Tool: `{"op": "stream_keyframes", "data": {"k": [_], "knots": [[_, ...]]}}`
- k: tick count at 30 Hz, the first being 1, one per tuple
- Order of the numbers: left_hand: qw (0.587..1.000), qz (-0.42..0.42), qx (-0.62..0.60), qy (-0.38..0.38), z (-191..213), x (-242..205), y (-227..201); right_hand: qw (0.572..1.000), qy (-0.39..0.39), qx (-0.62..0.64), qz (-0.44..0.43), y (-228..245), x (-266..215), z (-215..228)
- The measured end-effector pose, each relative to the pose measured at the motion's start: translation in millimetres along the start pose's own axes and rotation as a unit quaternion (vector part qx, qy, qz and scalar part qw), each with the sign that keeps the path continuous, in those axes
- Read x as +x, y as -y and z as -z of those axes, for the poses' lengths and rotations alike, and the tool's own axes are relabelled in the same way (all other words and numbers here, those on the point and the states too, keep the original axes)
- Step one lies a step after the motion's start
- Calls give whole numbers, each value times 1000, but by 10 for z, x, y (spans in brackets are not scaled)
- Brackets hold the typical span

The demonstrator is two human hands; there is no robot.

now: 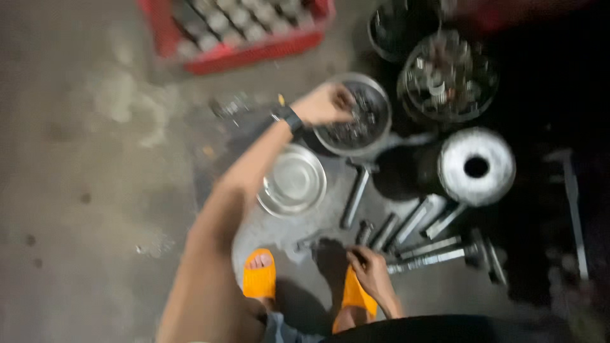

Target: The person sits on the floor and assembles small metal parts using pliers. They pick up metal rings and rods, manipulate them with pliers, and place the assembled pieces into a metal bowl.

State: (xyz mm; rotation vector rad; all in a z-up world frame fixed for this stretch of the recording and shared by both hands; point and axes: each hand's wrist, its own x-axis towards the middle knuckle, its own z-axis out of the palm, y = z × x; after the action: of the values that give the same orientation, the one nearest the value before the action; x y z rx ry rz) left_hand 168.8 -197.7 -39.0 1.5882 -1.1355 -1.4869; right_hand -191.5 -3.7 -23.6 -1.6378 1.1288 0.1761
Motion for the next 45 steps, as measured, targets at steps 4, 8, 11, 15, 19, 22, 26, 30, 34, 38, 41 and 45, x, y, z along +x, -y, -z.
{"op": "stream_keyframes", "data": {"k": [4, 8, 11, 15, 19, 22, 26, 30, 34, 38, 41, 45], "knots": [[961, -187, 186, -87, -71, -73, -211, 997, -78, 16, 14, -75, 122, 55], [966, -131, 217, -41, -218, -453, -601, 986, -126, 46, 100, 50, 171, 289], [957, -171, 233, -26, -319, -609, -582, 986, -126, 2, 113, 539, 33, 460], [945, -247, 213, -32, -235, -1184, -620, 979, -130, -118, 100, 995, 12, 552], [931, -304, 163, -118, -116, -1697, -220, 957, -154, -144, 198, 1405, 89, 546], [953, -256, 62, -147, -63, -2100, 157, 910, -114, -243, 318, 1934, 170, 544], [942, -184, -162, -230, -114, -2457, 687, 842, -154, -361, 369, 2665, 605, 464], [900, -88, -290, -312, -363, -2559, 1128, 786, -233, -407, 403, 3131, 1590, 475], [863, -56, -368, -341, -396, -2557, 1291, 827, -229, -256, 444, 3277, 2233, 213], [805, -28, -443, -394, -358, -2677, 1158, 880, -48, -253, 399, 3455, 1770, -82], [782, -12, -461, -420, -581, -2688, 1300, 906, -17, -203, 370, 3382, 1768, 7], [831, 66, -359, -419, -1024, -2820, 1305, 954, -74, -2, 289, 3158, 1985, 241]]}}
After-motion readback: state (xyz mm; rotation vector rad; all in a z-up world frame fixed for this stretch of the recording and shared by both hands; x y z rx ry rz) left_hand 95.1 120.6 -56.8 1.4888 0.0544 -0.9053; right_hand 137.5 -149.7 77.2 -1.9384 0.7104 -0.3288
